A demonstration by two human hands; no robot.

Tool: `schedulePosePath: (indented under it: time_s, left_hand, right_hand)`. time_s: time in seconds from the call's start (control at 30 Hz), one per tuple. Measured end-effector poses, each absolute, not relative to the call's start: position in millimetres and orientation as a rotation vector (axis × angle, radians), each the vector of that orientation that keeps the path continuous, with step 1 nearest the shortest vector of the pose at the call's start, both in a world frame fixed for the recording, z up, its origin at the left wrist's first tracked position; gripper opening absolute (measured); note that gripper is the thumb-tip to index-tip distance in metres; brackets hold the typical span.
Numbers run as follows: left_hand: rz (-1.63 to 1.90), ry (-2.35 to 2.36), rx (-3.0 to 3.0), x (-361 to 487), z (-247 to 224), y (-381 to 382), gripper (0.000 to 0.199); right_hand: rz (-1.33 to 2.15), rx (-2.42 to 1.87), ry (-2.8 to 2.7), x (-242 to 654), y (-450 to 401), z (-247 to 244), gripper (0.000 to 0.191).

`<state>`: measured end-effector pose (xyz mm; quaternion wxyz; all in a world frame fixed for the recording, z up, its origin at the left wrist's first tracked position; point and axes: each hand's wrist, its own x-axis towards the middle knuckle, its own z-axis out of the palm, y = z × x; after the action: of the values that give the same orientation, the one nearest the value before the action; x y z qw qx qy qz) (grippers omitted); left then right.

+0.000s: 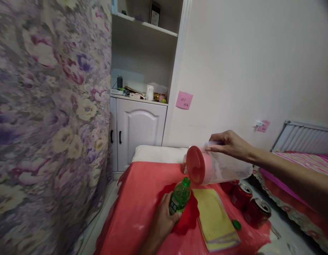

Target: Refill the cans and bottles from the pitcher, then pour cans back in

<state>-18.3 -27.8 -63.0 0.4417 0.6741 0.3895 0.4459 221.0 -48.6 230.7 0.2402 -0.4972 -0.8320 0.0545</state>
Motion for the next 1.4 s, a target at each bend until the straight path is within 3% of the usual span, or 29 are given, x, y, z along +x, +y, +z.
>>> schedulePosePath:
  time_s: [1.4]
  left_hand:
    - [1.121,0.959,1.681,-18.6,-51.9,-33.2,0.053]
  right_hand:
    - [0.120,-1.331,-2.276,222.5,-45.4,224.2,0.044]
